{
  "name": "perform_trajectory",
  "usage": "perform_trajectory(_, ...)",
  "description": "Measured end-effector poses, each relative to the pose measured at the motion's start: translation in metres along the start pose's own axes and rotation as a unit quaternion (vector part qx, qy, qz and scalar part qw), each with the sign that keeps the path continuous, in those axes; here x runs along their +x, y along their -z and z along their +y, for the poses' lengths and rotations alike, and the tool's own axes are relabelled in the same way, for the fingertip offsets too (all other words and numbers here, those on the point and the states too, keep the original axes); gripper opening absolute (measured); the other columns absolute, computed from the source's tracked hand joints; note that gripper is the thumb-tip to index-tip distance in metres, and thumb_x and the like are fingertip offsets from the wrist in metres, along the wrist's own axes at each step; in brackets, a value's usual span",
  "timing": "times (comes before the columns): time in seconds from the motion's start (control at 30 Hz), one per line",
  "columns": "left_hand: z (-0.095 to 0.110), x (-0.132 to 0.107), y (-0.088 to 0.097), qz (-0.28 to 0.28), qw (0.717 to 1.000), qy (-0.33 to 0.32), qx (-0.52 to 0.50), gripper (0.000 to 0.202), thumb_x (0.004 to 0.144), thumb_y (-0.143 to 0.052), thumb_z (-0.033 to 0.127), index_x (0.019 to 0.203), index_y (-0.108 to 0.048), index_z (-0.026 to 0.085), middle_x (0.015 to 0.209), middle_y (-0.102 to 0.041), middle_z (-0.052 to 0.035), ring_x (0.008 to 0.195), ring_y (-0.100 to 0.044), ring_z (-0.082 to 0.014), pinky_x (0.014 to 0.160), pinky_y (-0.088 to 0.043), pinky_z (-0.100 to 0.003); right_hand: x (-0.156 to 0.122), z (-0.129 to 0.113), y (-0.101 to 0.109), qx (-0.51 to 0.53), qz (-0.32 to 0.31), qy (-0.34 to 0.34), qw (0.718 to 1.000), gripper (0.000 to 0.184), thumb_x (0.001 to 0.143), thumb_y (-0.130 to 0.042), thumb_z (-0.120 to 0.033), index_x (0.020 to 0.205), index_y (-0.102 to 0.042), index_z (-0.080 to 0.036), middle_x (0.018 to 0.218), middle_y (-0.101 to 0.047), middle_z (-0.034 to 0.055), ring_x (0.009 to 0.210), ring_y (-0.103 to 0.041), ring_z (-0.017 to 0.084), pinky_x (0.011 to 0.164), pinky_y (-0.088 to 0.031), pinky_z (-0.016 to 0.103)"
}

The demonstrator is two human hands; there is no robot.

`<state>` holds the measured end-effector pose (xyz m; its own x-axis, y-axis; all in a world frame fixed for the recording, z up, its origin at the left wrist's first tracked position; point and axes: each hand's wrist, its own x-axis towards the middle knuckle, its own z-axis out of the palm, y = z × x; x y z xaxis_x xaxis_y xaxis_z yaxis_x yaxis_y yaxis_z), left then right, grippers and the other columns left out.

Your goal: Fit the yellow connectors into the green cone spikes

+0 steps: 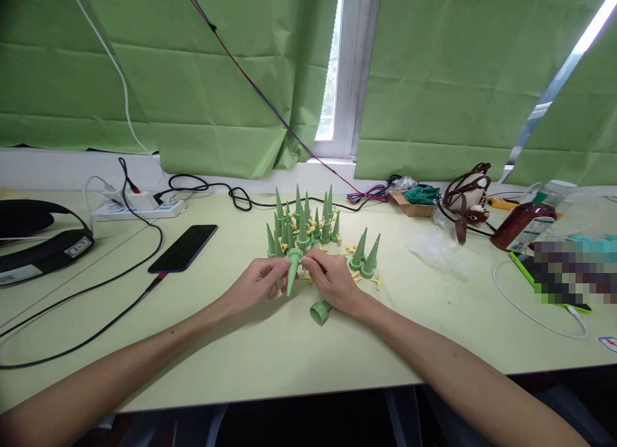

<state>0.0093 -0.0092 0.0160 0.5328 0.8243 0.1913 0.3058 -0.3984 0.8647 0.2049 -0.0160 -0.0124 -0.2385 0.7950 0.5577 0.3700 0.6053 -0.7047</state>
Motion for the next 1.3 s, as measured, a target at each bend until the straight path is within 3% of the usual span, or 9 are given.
perform_trajectory(0.2,0.003,-0.001,0.0,-0.002,1.0,0.018,-0.018,0.046,0.093,-0.052,0.055,0.068,-0.056,0.016,0.059,-0.052,0.0025,0.051,-0.047,-0.0097,0.05,-0.036,-0.023,0.0,0.003,0.001,-0.003,-0.011,0.017,1.0,0.03,0.102,-0.041,-0.035,0.079,-0.051,-0.021,0.056,-0.045,-0.0049,0.05,-0.041,0.012,0.054,-0.035,0.025)
perform_trajectory(0.4,0.0,-0.001,0.001,-0.013,0.999,0.022,-0.036,0.035,0.089,-0.06,0.051,0.086,-0.061,0.016,0.068,-0.055,0.0014,0.055,-0.051,-0.0107,0.047,-0.04,-0.022,-0.001,0.003,0.002,0.012,-0.024,0.022,0.999,0.03,0.103,-0.038,-0.037,0.081,-0.051,-0.022,0.056,-0.044,-0.0052,0.048,-0.04,0.012,0.053,-0.034,0.025)
perform_trajectory(0.53,-0.006,0.0,-0.001,0.028,0.999,-0.04,0.015,0.028,0.085,-0.068,0.044,0.087,-0.061,0.016,0.081,-0.055,-0.0008,0.069,-0.056,-0.0124,0.054,-0.046,-0.022,-0.002,0.003,0.002,0.027,-0.037,0.009,0.999,0.039,0.104,-0.035,-0.041,0.07,-0.041,-0.023,0.053,-0.042,-0.0049,0.047,-0.039,0.012,0.052,-0.033,0.026)
perform_trajectory(0.67,-0.012,-0.001,-0.002,0.058,0.988,-0.125,0.073,0.019,0.085,-0.069,0.033,0.091,-0.06,0.017,0.089,-0.053,-0.0007,0.067,-0.054,-0.0096,0.055,-0.047,-0.021,-0.003,0.0,0.001,0.024,-0.047,0.006,0.999,0.043,0.105,-0.032,-0.042,0.067,-0.038,-0.023,0.051,-0.041,-0.0047,0.046,-0.038,0.012,0.052,-0.032,0.027)
perform_trajectory(0.77,-0.016,-0.001,-0.001,0.075,0.965,-0.212,0.131,0.002,0.089,-0.06,0.017,0.091,-0.059,0.017,0.09,-0.052,-0.0011,0.065,-0.05,-0.0077,0.055,-0.045,-0.019,-0.003,-0.003,0.001,0.012,-0.053,0.011,0.998,0.044,0.106,-0.031,-0.039,0.065,-0.038,-0.022,0.05,-0.04,-0.0047,0.046,-0.037,0.011,0.053,-0.033,0.027)
perform_trajectory(0.87,-0.019,-0.002,0.001,0.085,0.94,-0.27,0.191,0.009,0.089,-0.054,0.009,0.087,-0.057,0.017,0.086,-0.051,-0.0012,0.065,-0.047,-0.0083,0.055,-0.041,-0.019,-0.003,-0.005,0.0,0.001,-0.059,0.017,0.998,0.045,0.106,-0.031,-0.037,0.064,-0.037,-0.022,0.049,-0.039,-0.0051,0.045,-0.036,0.011,0.053,-0.032,0.027)
perform_trajectory(0.97,-0.021,-0.002,0.001,0.097,0.924,-0.289,0.231,0.01,0.089,-0.053,0.008,0.085,-0.056,0.017,0.081,-0.049,-0.0005,0.064,-0.044,-0.0092,0.053,-0.038,-0.02,-0.002,-0.005,0.0,-0.003,-0.059,0.021,0.998,0.045,0.106,-0.031,-0.036,0.064,-0.036,-0.022,0.05,-0.039,-0.0051,0.046,-0.037,0.011,0.054,-0.033,0.027)
perform_trajectory(1.13,-0.017,0.0,-0.002,0.122,0.938,-0.238,0.22,0.013,0.086,-0.052,0.009,0.076,-0.054,0.017,0.072,-0.049,0.001,0.06,-0.044,-0.0091,0.053,-0.037,-0.02,-0.001,-0.004,0.001,0.0,-0.05,0.021,0.999,0.042,0.105,-0.033,-0.035,0.065,-0.037,-0.022,0.053,-0.043,-0.0046,0.047,-0.039,0.011,0.055,-0.034,0.026)
perform_trajectory(1.3,-0.009,0.0,-0.003,0.101,0.984,-0.1,0.106,0.013,0.089,-0.053,0.019,0.077,-0.058,0.017,0.071,-0.055,0.0006,0.06,-0.05,-0.0104,0.053,-0.04,-0.021,0.0,-0.003,0.001,0.001,-0.039,0.021,0.999,0.038,0.104,-0.036,-0.032,0.068,-0.039,-0.022,0.055,-0.044,-0.0048,0.048,-0.04,0.011,0.056,-0.034,0.025)
